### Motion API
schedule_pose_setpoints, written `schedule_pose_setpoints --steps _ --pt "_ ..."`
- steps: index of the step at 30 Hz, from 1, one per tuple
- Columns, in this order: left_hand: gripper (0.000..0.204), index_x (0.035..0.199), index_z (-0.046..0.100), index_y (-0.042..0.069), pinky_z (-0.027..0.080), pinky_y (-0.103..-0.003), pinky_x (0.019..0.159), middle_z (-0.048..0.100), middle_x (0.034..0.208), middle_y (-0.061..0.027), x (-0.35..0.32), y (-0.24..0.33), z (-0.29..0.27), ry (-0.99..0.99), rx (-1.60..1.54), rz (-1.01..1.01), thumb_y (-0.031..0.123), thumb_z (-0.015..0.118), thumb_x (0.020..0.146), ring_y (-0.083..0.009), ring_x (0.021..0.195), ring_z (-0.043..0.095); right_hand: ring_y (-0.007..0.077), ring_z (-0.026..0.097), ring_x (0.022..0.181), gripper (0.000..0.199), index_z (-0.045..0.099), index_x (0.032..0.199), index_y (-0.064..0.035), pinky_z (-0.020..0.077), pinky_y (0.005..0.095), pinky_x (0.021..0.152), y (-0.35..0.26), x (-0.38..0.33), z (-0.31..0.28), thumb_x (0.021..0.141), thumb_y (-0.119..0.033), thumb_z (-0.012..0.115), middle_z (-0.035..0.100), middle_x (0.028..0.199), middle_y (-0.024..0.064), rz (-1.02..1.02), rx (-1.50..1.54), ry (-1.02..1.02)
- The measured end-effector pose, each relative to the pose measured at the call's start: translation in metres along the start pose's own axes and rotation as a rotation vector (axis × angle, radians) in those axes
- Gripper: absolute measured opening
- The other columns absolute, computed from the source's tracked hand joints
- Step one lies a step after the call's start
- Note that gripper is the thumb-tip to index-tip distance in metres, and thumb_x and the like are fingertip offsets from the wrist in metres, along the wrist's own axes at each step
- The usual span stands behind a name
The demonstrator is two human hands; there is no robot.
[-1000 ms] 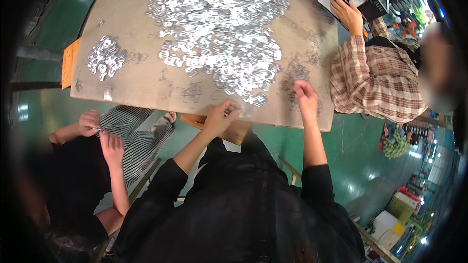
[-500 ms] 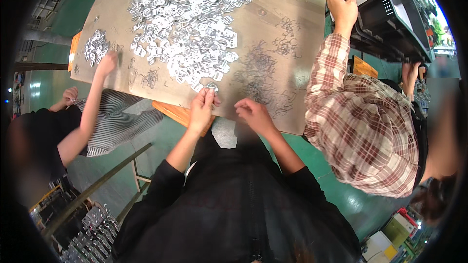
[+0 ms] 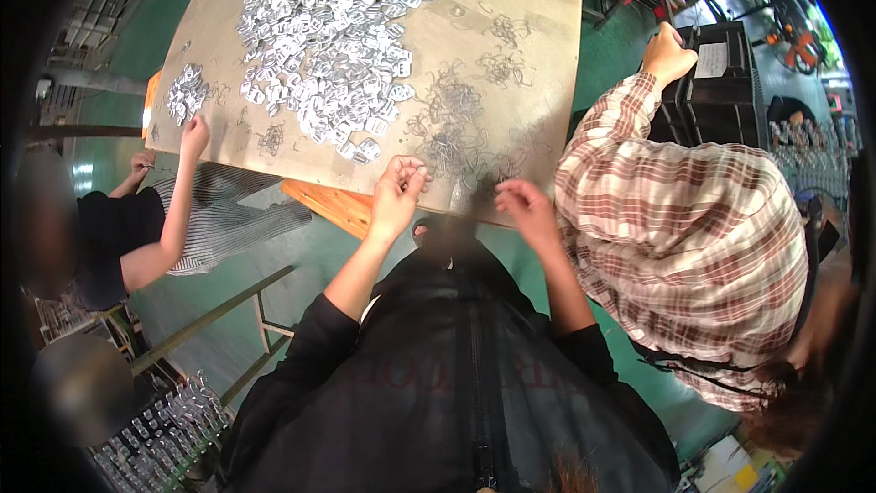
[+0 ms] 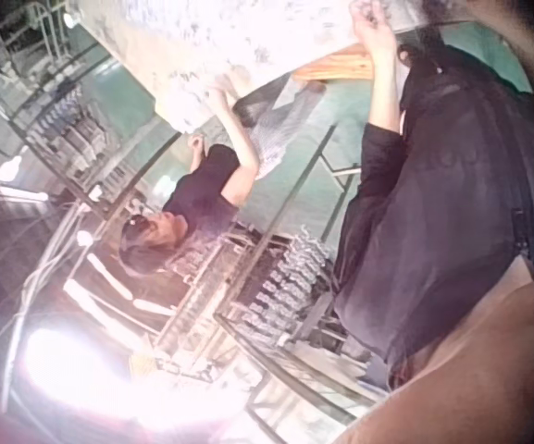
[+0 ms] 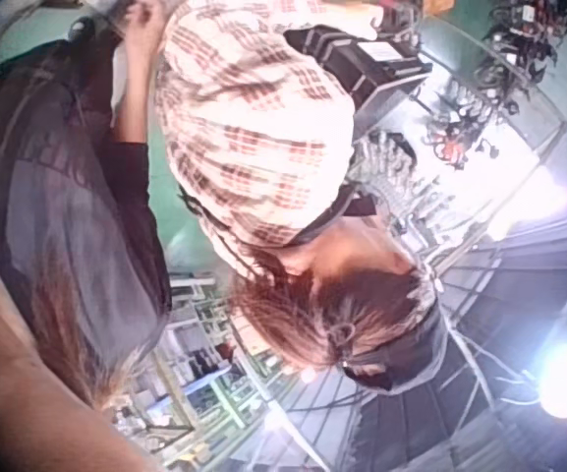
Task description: The person walks through a fabrication floor, handles metal rods with attached brush-like components, and then sits at a table to thread small metal clips onto wire hooks.
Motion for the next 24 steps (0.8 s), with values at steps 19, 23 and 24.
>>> schedule_pose_setpoints --steps 19,23,24 --pt "0.019 0.100 0.060 0.003 0.044 -0.021 0.067 0.062 0.088 -0.0027 -0.019 -0.046 0.052 -0.422 0.114 0.047 0.005 0.053 0.082 -0.0061 0.072 0.053 0.0160 0.056 0.079 0.015 0.060 0.093 -0.0016 0.0431 0.0270 0.074 0.174 -0.158 -0.197 0.081 -0.007 0.055 0.061 0.082 0.0057 0.238 -0.622 0.903" --pt "0.017 0.097 0.061 0.001 0.043 -0.021 0.071 0.062 0.089 -0.0016 -0.011 -0.035 0.051 -0.390 0.098 0.029 0.004 0.052 0.083 -0.0072 0.077 0.055 0.0161 0.058 0.076 0.013 0.061 0.090 -0.0045 0.0445 0.0261 0.072 0.135 -0.136 -0.171 0.078 -0.006 0.056 0.061 0.081 0.0080 0.157 -0.512 0.758" --pt "0.017 0.096 0.061 0.001 0.043 -0.021 0.071 0.062 0.089 -0.0014 -0.009 -0.031 0.050 -0.375 0.085 0.018 0.004 0.051 0.083 -0.0071 0.077 0.054 0.0181 0.059 0.078 0.014 0.061 0.090 -0.0050 0.0447 0.0276 0.073 0.130 -0.126 -0.166 0.078 -0.009 0.056 0.062 0.082 0.0091 0.242 -0.511 0.758"
Point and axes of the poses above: each hand's wrist, its own x-axis towards the middle knuckle, its own z-axis out of the palm, y = z × x, the point moved 5 cm from there along x, towards the middle knuckle
